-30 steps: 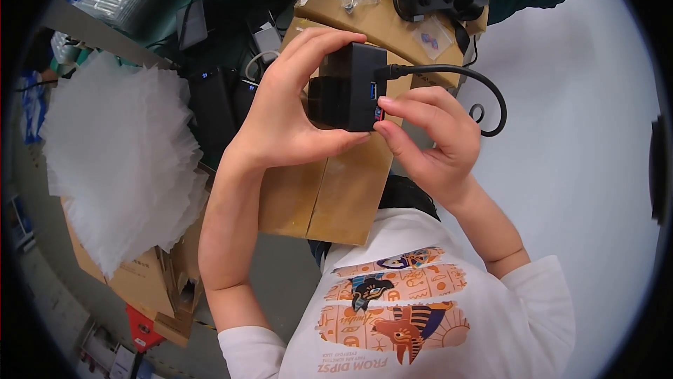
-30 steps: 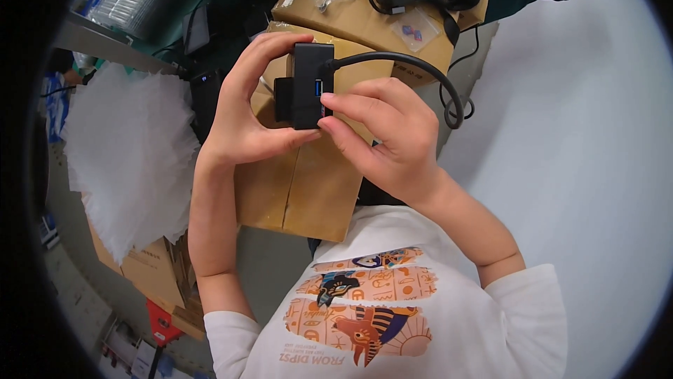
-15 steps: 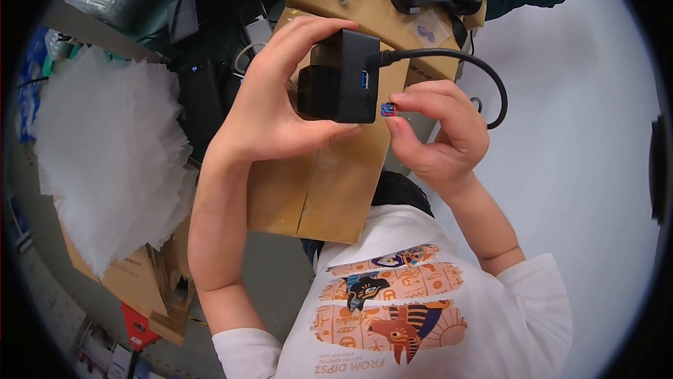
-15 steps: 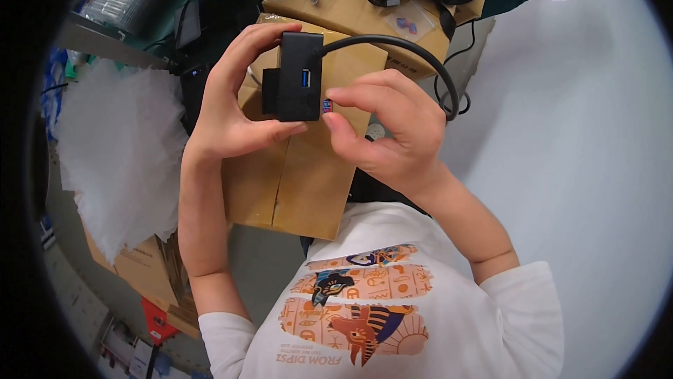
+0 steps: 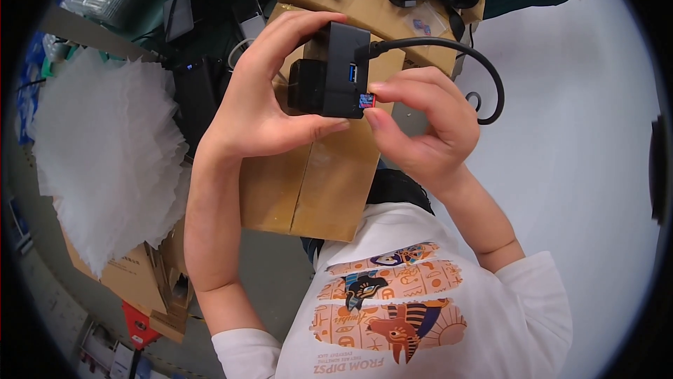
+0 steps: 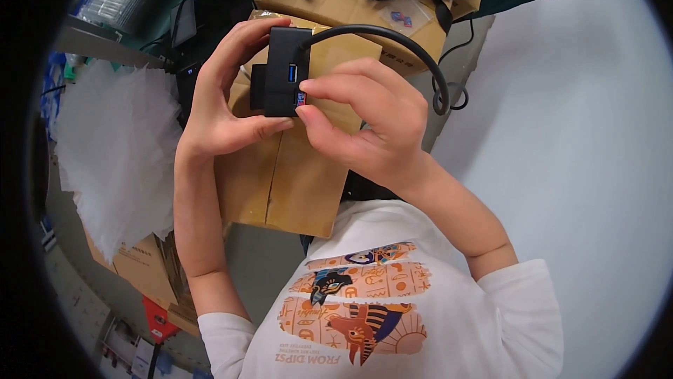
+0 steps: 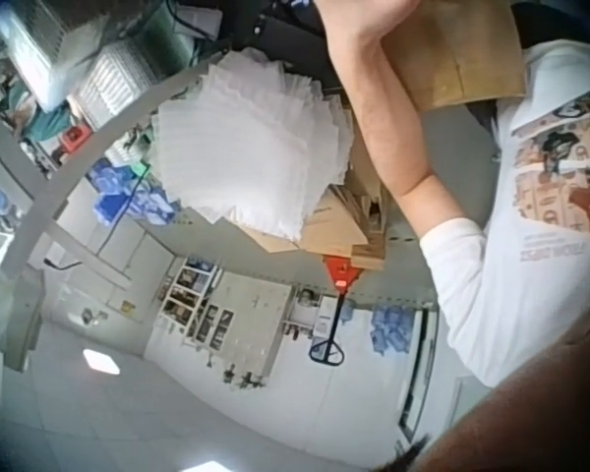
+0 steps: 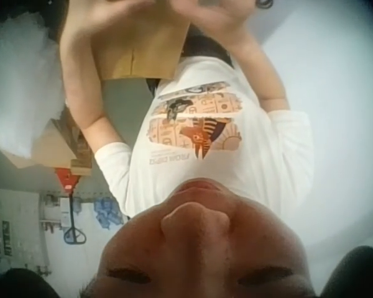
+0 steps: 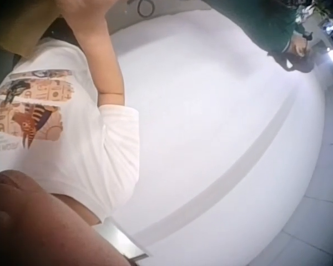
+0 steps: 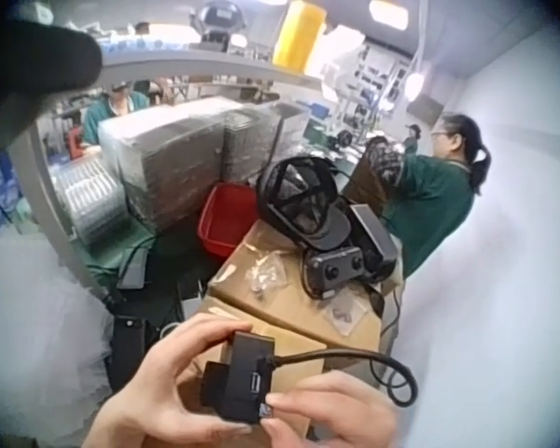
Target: Retrieving SD cards from a locker and inserting them into an electronic device.
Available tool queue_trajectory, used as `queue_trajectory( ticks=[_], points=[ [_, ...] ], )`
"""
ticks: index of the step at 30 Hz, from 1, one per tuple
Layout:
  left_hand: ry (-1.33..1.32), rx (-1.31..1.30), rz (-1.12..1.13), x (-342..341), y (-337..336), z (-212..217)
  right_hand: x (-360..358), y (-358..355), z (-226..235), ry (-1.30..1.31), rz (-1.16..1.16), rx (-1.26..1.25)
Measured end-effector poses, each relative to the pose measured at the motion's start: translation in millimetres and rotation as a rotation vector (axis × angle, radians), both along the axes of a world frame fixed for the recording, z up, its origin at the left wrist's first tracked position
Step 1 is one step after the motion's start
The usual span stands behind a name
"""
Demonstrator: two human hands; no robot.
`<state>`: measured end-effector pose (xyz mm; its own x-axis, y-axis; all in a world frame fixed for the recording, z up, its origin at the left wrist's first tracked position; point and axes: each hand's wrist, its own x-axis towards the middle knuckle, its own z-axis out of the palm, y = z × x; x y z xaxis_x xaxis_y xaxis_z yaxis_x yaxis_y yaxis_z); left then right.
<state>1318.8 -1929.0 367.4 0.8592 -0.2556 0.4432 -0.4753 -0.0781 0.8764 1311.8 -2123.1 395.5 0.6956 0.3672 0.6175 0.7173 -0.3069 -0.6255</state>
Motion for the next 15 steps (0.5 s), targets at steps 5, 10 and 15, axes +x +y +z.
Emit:
queue_trajectory(
  ticks=[5, 10, 15],
  points=[
    [0.004, 0.002, -0.002, 0.3, 0.2, -0.3, 0.1, 2.0, -1.8, 0.007, -0.002, -0.012],
    [0.000, -0.011, -0.004, -1.8, -0.4, -0.1, 0.9, 2.1, -0.7, -0.032, -0.017, -0.058],
    [-0.010, -0.004, 0.000, -2.0, -0.8, 0.5, 2.5, 1.4, 7.3, -0.135, -0.035, -0.195]
  ],
)
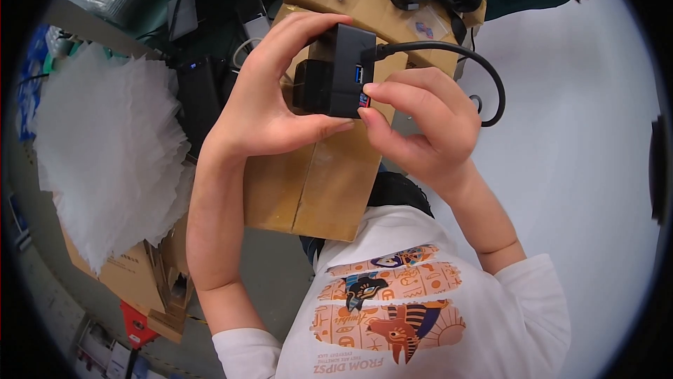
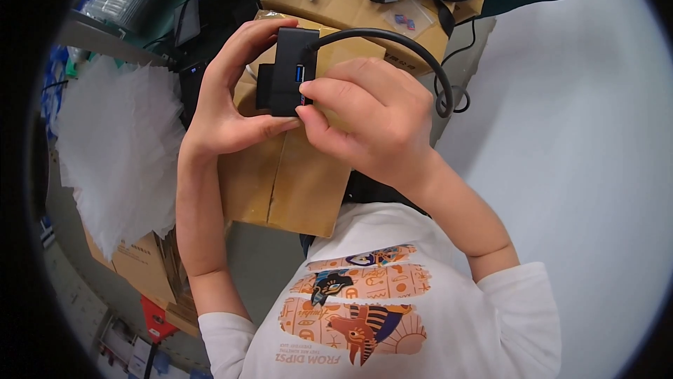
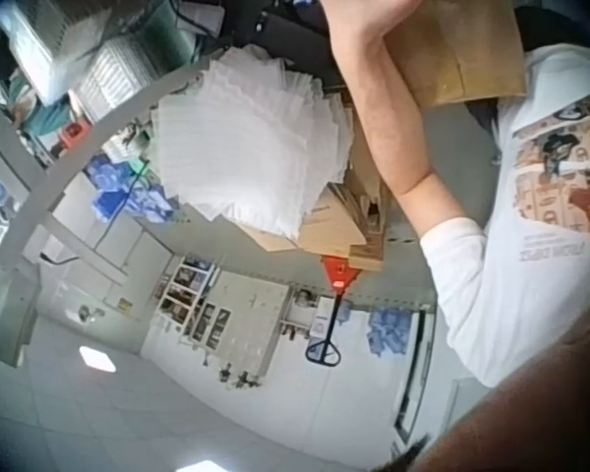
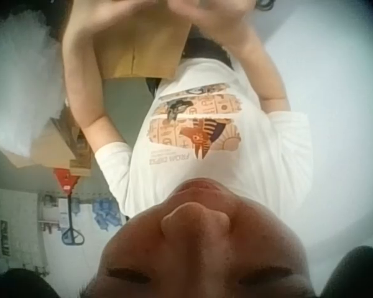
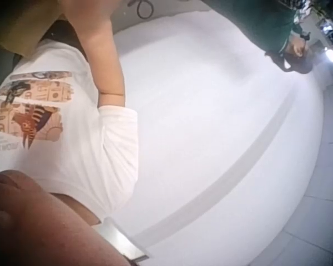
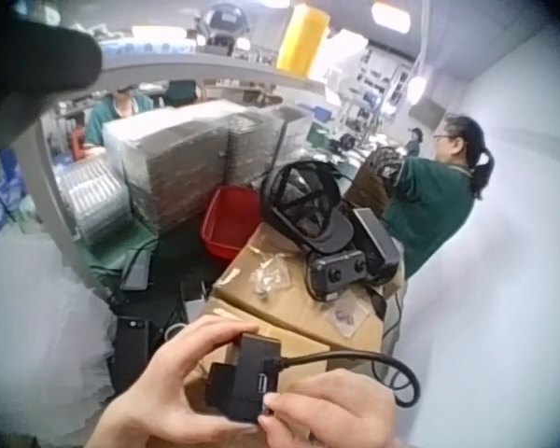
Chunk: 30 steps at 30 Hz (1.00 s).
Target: Retrieving SD cards from a locker and inserting them into an electronic device.
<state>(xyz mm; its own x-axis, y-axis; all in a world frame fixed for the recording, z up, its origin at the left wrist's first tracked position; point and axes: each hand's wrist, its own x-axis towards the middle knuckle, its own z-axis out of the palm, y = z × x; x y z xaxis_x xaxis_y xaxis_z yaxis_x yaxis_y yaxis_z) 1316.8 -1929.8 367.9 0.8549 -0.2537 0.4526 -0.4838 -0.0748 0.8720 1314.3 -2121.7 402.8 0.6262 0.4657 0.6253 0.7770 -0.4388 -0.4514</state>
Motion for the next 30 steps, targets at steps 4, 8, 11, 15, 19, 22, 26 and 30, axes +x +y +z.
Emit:
queue_trajectory(
  ticks=[4, 8, 11, 15, 19, 22, 26, 30],
  points=[
    [0.002, 0.028, -0.018, 1.1, 1.6, 0.6, 3.9, -0.2, 3.6, -0.112, 0.022, -0.077],
    [0.030, 0.058, -0.032, 1.3, 2.8, 0.4, 3.4, -0.9, 4.6, -0.124, 0.019, -0.126],
    [0.034, 0.051, -0.024, 0.3, 3.2, 0.4, 1.0, -2.5, 6.5, -0.123, 0.022, -0.186],
    [0.020, 0.055, -0.029, 2.1, 2.3, -0.6, -3.5, -4.0, 0.5, -0.074, -0.018, -0.111],
    [-0.015, 0.002, 0.010, 2.9, -0.1, -1.5, -4.0, -6.2, -3.2, -0.154, 0.047, -0.068],
    [-0.022, 0.009, 0.010, 3.3, 0.4, -1.8, -2.3, -5.6, -4.7, -0.198, 0.093, -0.094],
    [-0.010, -0.009, 0.008, 3.9, -0.3, -2.9, -1.2, -4.9, -7.1, -0.170, 0.087, -0.089],
    [-0.004, 0.015, 0.016, 3.8, 0.5, -1.8, 0.6, -5.6, -7.1, -0.172, 0.090, -0.117]
  ],
)
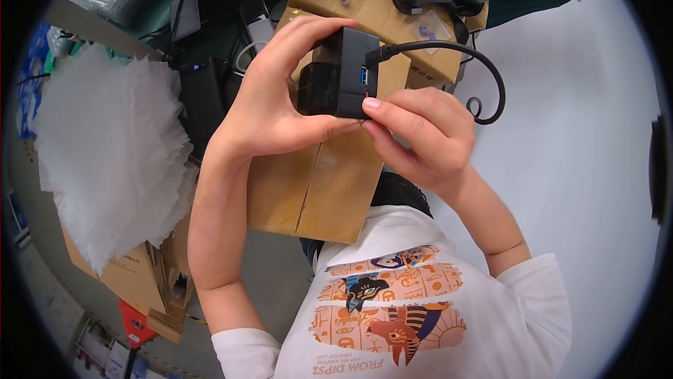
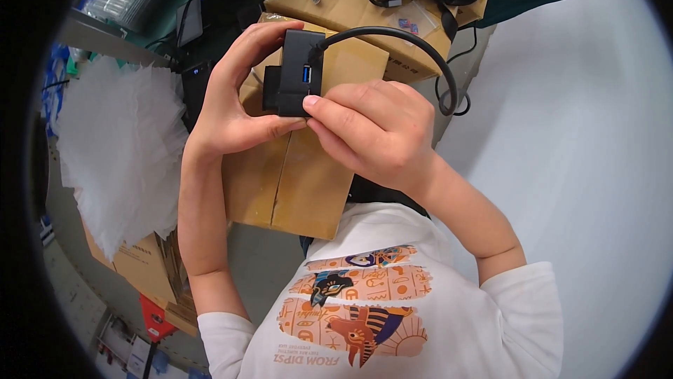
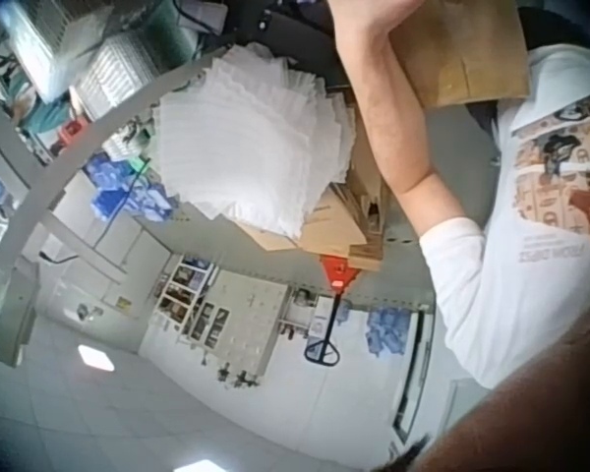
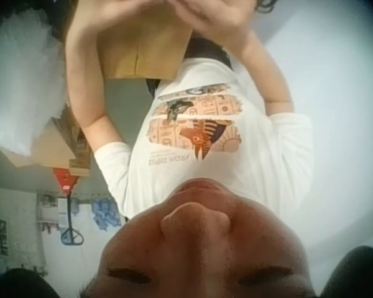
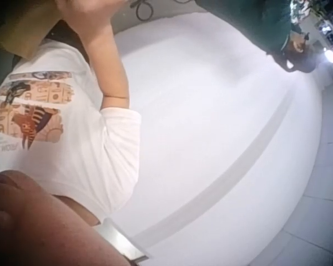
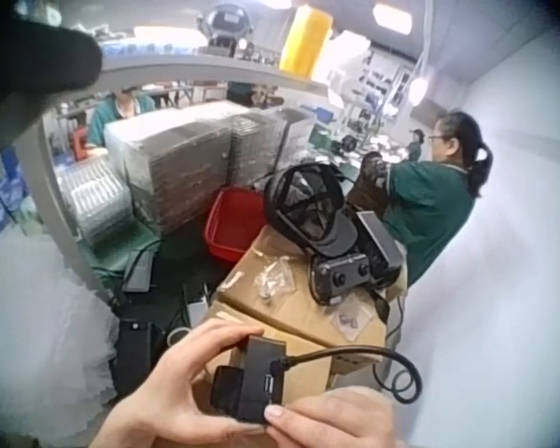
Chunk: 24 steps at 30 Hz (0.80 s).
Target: Retrieving SD cards from a locker and inserting them into an electronic device.
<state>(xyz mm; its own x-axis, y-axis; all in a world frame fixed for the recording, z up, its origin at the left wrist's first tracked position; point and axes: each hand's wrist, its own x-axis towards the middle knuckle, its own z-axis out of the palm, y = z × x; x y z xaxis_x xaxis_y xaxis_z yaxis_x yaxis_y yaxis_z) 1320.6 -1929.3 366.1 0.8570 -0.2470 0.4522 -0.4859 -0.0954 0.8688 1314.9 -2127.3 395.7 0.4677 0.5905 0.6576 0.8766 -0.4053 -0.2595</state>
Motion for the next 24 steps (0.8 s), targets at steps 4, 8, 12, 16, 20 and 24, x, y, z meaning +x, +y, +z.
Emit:
queue_trajectory(
  ticks=[4, 8, 12, 16, 20, 24],
  points=[
    [0.007, 0.005, -0.014, 0.4, -0.4, 0.1, 2.4, -1.8, 1.1, -0.010, 0.009, -0.024],
    [0.017, 0.028, -0.010, 0.7, -1.4, 1.8, 3.6, -2.6, 2.0, 0.026, 0.008, -0.043],
    [0.048, 0.016, -0.035, -0.1, 0.5, 2.8, -3.4, -2.4, -3.6, 0.098, -0.013, 0.079],
    [0.084, -0.020, -0.039, -0.9, 0.2, 2.1, -21.6, -7.1, -6.1, 0.343, -0.176, 0.233],
    [0.059, 0.013, -0.013, -0.1, -1.0, 3.9, -16.0, -10.0, -11.8, 0.283, -0.140, 0.158],
    [0.052, 0.003, -0.010, 0.8, -2.3, 3.4, -9.6, -4.3, -13.2, 0.258, -0.100, 0.218]
  ],
)
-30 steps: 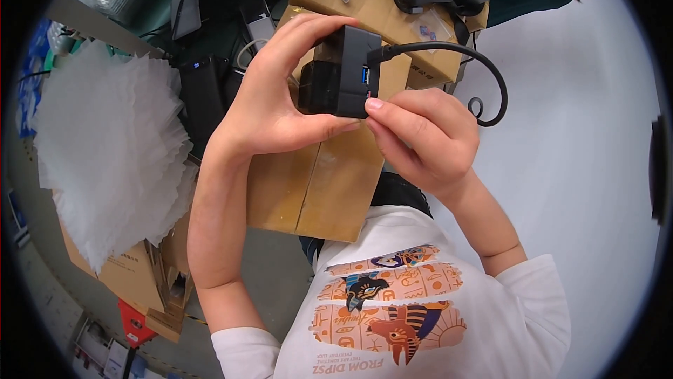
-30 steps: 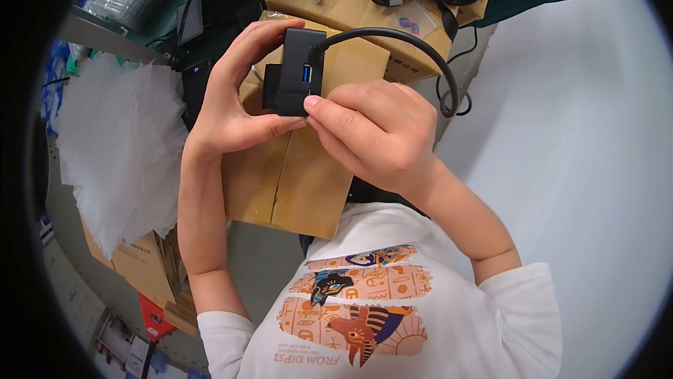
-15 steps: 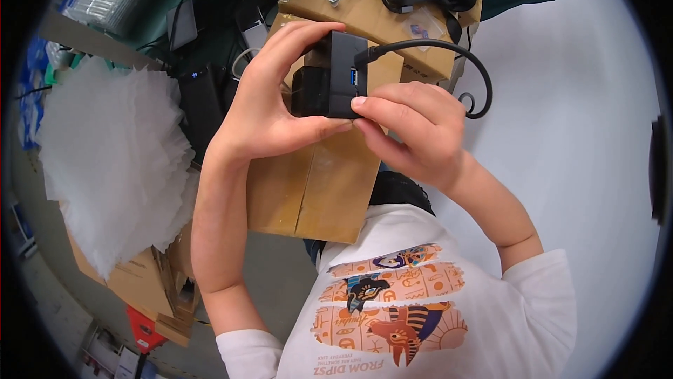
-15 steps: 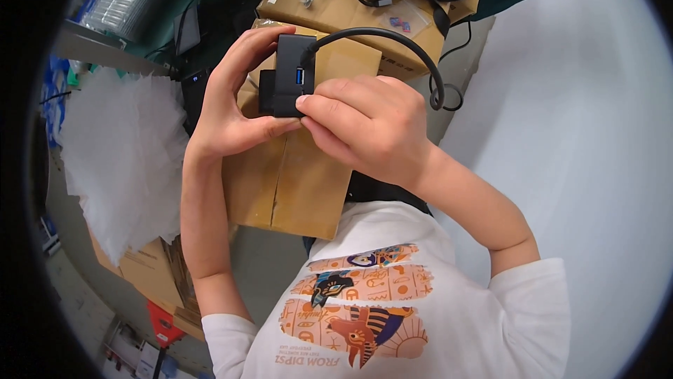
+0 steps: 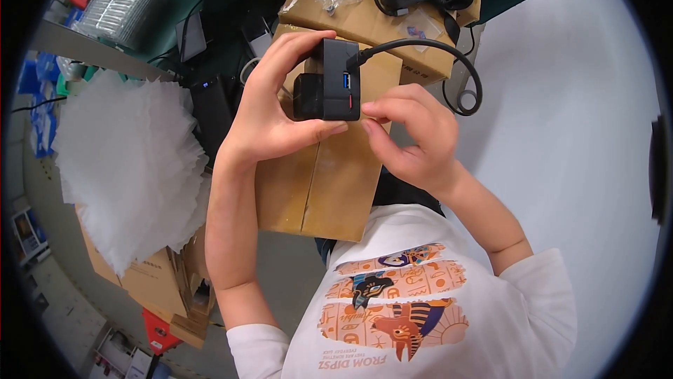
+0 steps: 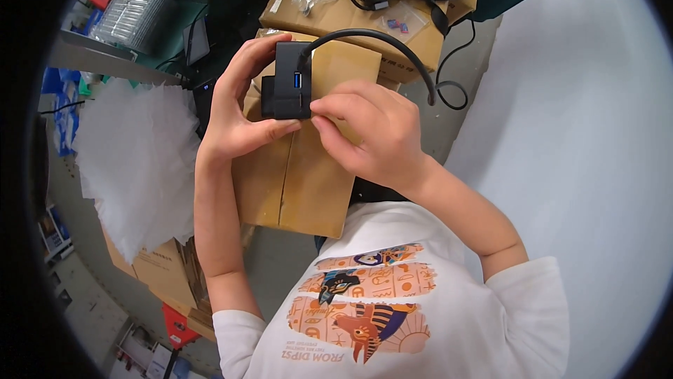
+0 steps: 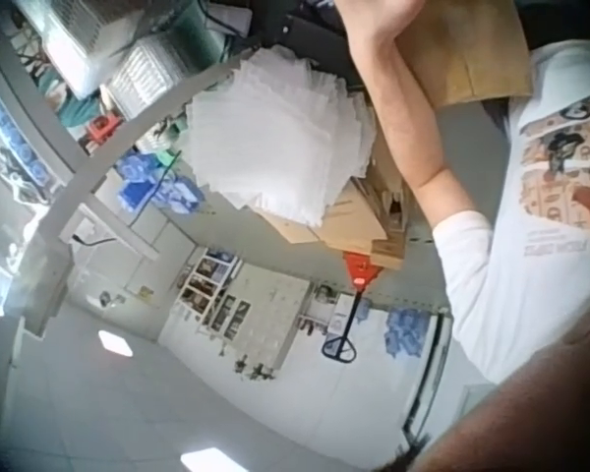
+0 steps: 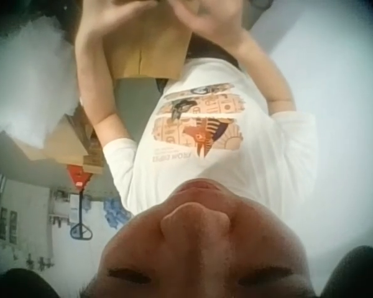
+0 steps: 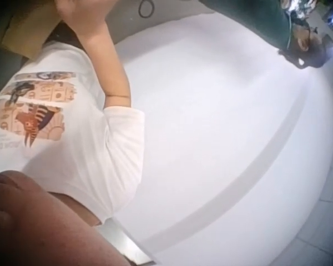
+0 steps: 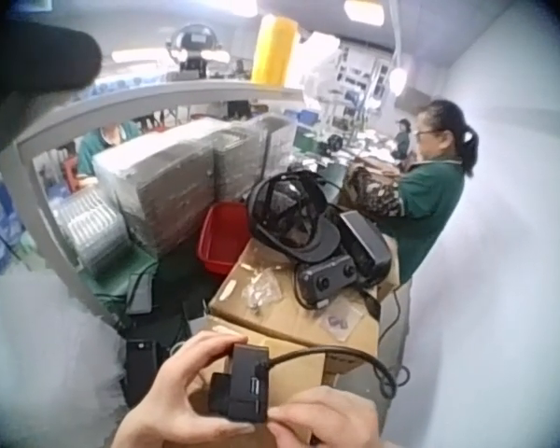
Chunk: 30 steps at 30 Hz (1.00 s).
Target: Retrieving SD cards from a locker and inserting them into an electronic device.
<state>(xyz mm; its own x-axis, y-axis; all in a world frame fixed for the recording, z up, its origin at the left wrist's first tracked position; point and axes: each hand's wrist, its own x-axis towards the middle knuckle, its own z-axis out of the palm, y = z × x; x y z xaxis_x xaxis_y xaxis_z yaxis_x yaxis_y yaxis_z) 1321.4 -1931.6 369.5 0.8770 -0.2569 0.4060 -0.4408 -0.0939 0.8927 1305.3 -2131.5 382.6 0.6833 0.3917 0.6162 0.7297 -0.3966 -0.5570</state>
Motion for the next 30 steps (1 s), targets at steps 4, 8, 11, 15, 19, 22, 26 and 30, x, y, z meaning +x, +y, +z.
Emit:
queue_trajectory(
  ticks=[4, 8, 11, 15, 19, 22, 26, 30],
  points=[
    [-0.013, 0.016, 0.028, -1.3, 1.5, 0.8, 1.3, 5.4, 5.7, -0.015, 0.025, -0.008],
    [-0.069, 0.064, 0.060, -2.2, -2.0, 3.4, 1.1, 4.3, 5.4, -0.037, 0.009, -0.011],
    [-0.116, 0.123, 0.096, -4.9, -4.4, 9.1, 0.1, 0.7, 3.1, -0.073, -0.003, -0.030],
    [-0.162, 0.164, 0.136, -5.7, -8.1, 11.8, -1.0, -2.5, 5.8, -0.184, -0.012, -0.122],
    [-0.209, 0.164, 0.162, -5.3, -9.9, 9.7, -1.0, -5.1, 7.4, -0.235, -0.009, -0.163],
    [-0.254, 0.188, 0.196, -5.3, -11.9, 11.8, -0.6, -6.7, 7.9, -0.296, -0.010, -0.194],
    [-0.269, 0.182, 0.216, -5.0, -13.2, 10.6, -0.4, -8.5, 8.2, -0.288, 0.005, -0.223],
    [-0.285, 0.197, 0.214, -6.2, -12.7, 12.2, 1.4, -10.6, 12.8, -0.229, 0.049, -0.241]
  ],
)
